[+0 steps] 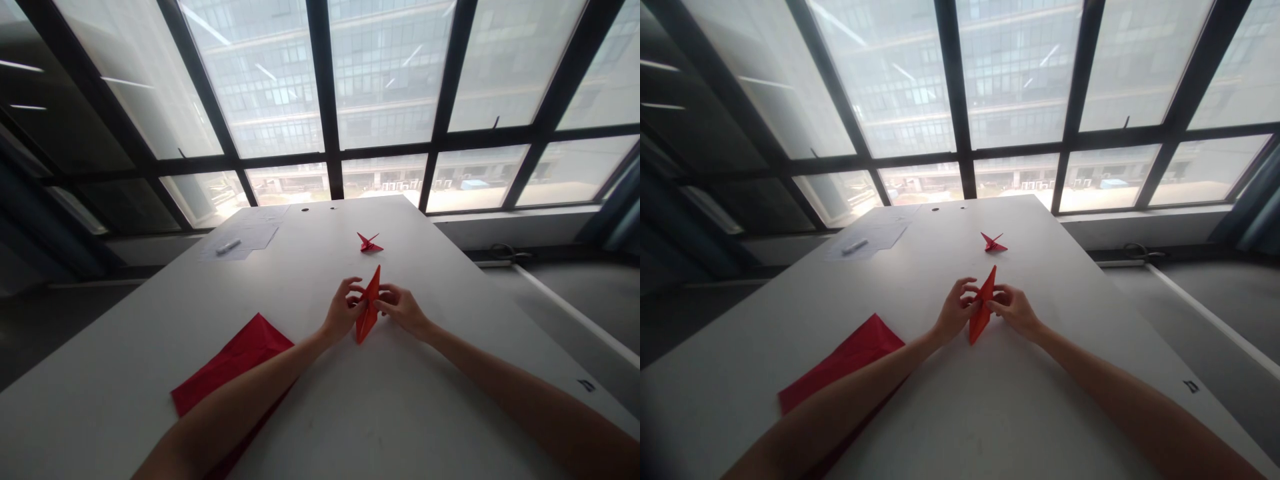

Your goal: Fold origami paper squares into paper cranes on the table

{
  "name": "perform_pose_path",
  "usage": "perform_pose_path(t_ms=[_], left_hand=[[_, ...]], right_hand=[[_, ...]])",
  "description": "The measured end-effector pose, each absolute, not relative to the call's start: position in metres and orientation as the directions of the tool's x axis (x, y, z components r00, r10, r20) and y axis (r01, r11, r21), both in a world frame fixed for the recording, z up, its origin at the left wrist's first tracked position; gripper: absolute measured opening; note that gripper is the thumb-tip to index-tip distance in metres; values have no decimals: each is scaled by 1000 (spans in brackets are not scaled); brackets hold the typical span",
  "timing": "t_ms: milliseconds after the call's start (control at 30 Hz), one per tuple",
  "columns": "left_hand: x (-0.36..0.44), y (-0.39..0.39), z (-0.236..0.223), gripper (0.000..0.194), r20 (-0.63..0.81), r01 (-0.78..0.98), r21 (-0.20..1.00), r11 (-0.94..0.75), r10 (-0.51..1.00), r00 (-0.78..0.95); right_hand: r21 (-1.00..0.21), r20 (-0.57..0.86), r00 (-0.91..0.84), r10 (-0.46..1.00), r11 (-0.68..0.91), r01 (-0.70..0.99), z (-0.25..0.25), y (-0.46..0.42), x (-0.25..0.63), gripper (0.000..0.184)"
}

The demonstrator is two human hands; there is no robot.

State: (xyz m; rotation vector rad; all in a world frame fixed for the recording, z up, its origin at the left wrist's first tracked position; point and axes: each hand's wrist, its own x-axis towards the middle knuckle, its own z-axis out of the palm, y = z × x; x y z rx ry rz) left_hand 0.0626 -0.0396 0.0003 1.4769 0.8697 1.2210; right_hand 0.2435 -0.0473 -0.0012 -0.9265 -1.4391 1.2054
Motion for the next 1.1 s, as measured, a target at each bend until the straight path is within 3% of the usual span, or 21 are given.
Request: perform_pose_path(t_ms=[267, 700, 1100], left_hand=[[60, -39, 3, 55, 70, -186, 983, 13, 897, 435], [57, -37, 3, 61, 70, -158, 987, -1, 900, 430], [55, -35, 2, 62, 22, -286, 952, 105, 912, 410]], right_hand=[[-982, 172, -229, 958, 149, -118, 0, -49, 242, 43], [-988, 135, -308, 942, 106, -109, 4, -52, 243, 43], [-984, 60, -259, 964, 13, -180, -12, -42, 248, 43]])
